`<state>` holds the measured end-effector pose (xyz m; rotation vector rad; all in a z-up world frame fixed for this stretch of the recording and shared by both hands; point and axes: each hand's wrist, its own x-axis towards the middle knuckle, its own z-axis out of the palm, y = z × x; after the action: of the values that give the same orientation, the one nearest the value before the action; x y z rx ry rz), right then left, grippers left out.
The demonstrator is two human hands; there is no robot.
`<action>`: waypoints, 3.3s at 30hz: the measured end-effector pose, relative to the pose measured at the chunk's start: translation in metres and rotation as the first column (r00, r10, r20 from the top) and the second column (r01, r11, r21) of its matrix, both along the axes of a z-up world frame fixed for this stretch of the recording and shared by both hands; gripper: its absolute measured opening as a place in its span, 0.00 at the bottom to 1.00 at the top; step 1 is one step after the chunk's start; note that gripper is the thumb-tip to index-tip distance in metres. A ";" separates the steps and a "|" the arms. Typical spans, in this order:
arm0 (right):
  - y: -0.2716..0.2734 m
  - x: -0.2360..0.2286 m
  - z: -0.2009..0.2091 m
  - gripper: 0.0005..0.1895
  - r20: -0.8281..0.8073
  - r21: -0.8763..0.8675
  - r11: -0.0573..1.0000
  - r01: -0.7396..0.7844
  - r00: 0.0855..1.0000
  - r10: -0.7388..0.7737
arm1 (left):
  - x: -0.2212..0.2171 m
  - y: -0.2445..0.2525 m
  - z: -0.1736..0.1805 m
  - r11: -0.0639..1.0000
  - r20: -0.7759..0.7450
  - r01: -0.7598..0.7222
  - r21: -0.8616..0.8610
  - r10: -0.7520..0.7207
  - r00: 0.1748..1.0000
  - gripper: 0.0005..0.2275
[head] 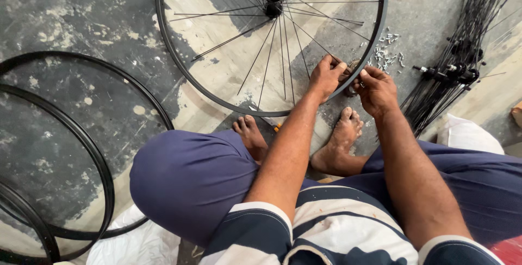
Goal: The person sits on the floor and assembles a bicycle wheel by inserting spokes into the hub and rim. They use their hands to thread the spokes and secure them with nipples, occasionally rotating the wheel to access different sections.
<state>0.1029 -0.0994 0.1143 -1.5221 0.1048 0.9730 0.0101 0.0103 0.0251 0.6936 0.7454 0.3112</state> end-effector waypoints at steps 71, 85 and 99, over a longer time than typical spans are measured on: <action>0.002 -0.030 -0.015 0.20 -0.074 -0.170 0.983 0.064 0.994 -0.078 | 0.000 0.005 -0.006 0.983 0.059 0.086 -0.161 -0.078 0.995 0.06; -0.010 -0.018 -0.032 0.08 -0.192 0.145 0.984 0.100 0.979 -0.071 | 0.004 -0.008 -0.010 0.979 -0.068 -0.074 0.190 0.088 0.994 0.04; -0.010 0.009 -0.026 0.12 -0.322 0.278 0.959 0.052 0.946 0.042 | -0.047 0.031 0.078 0.383 -0.419 0.243 0.891 0.492 0.763 0.16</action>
<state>0.1114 -0.1093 0.0879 -1.0902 0.1952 1.1764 -0.0373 0.0418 0.1027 1.9374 1.3101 0.6965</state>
